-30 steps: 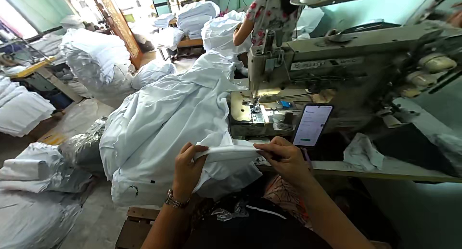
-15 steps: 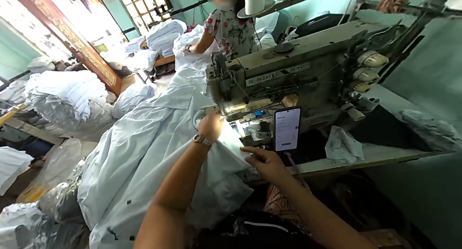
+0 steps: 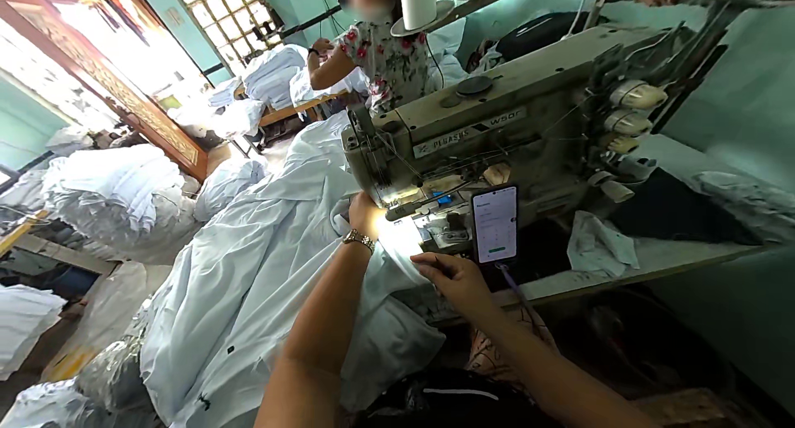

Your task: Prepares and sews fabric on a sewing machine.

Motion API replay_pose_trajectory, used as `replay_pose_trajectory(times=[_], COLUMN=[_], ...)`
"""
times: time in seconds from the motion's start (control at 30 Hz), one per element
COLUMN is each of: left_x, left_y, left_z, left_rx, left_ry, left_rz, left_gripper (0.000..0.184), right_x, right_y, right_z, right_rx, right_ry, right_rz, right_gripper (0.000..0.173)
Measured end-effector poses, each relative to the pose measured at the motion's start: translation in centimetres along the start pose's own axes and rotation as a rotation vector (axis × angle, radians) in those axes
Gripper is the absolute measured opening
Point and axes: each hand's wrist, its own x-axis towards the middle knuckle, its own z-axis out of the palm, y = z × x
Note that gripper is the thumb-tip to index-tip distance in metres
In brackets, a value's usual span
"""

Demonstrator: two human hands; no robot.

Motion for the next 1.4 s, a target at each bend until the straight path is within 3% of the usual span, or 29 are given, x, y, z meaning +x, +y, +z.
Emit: replay_pose_trajectory(times=[0.23, 0.37, 0.47, 0.6, 0.77, 0.87, 0.97, 1.07, 1.13, 1.2, 1.27, 1.33, 1.4], left_x=[-0.2, -0.5, 0.2, 1.1, 2.2, -2.6, -10.4, -12.3, -10.2, -7.4, -5.6, -5.1, -5.8], left_y=[1.8, 3.0, 0.2, -0.3, -1.3, -3.0, -5.8, -6.9, -6.4, -6.7, -8.5, -9.9, -9.6], left_z=[-0.5, -1.8, 0.0, -0.2, -1.0, -4.6, -5.8, -3.5, -4.1, -5.6, -5.7, -4.7, -4.5], left_rx=[0.016, -0.010, -0.044, 0.013, -0.062, -0.007, 0.207, 0.200, 0.142, 0.122, 0.143, 0.139, 0.149], left_ry=[-0.006, -0.107, -0.024, -0.058, 0.025, -0.015, 0.022, 0.189, 0.444, 0.586, 0.481, 0.192, 0.187], left_rz=[-0.093, -0.182, -0.065, 0.022, 0.099, 0.132, 0.010, 0.013, 0.138, 0.174, 0.086, -0.038, 0.053], left_gripper=[0.039, 0.039, 0.040, 0.040, 0.036, 0.050, 0.060, 0.039, 0.030, 0.029, 0.033, 0.041, 0.041], right_x=[0.0, 0.1, 0.3, 0.7, 2.5, 2.6, 2.4, 2.4, 2.6, 2.6, 2.2, 2.0, 2.1], right_y=[0.1, 0.0, -0.2, 0.1, -0.3, -0.2, 0.2, 0.1, 0.2, 0.7, 1.4, 2.0, 2.1], right_z=[0.5, 0.5, 0.6, 0.5, 0.6, 0.2, 0.5, 1.5, 1.8, 1.7, 1.3, 0.9, 0.4], right_rx=[0.008, -0.004, 0.018, 0.014, 0.008, 0.035, 0.096, 0.147, 0.135, 0.111, 0.078, 0.022, -0.060], right_ry=[0.045, -0.005, -0.034, -0.034, -0.035, -0.072, -0.074, -0.068, -0.065, -0.046, -0.019, 0.005, 0.001], right_rz=[-0.014, 0.020, 0.025, 0.018, 0.075, 0.093, 0.105, 0.106, 0.079, 0.047, 0.008, -0.052, -0.088], right_gripper=[0.021, 0.021, 0.020, 0.019, 0.018, 0.020, 0.021, 0.022, 0.022, 0.022, 0.022, 0.022, 0.023])
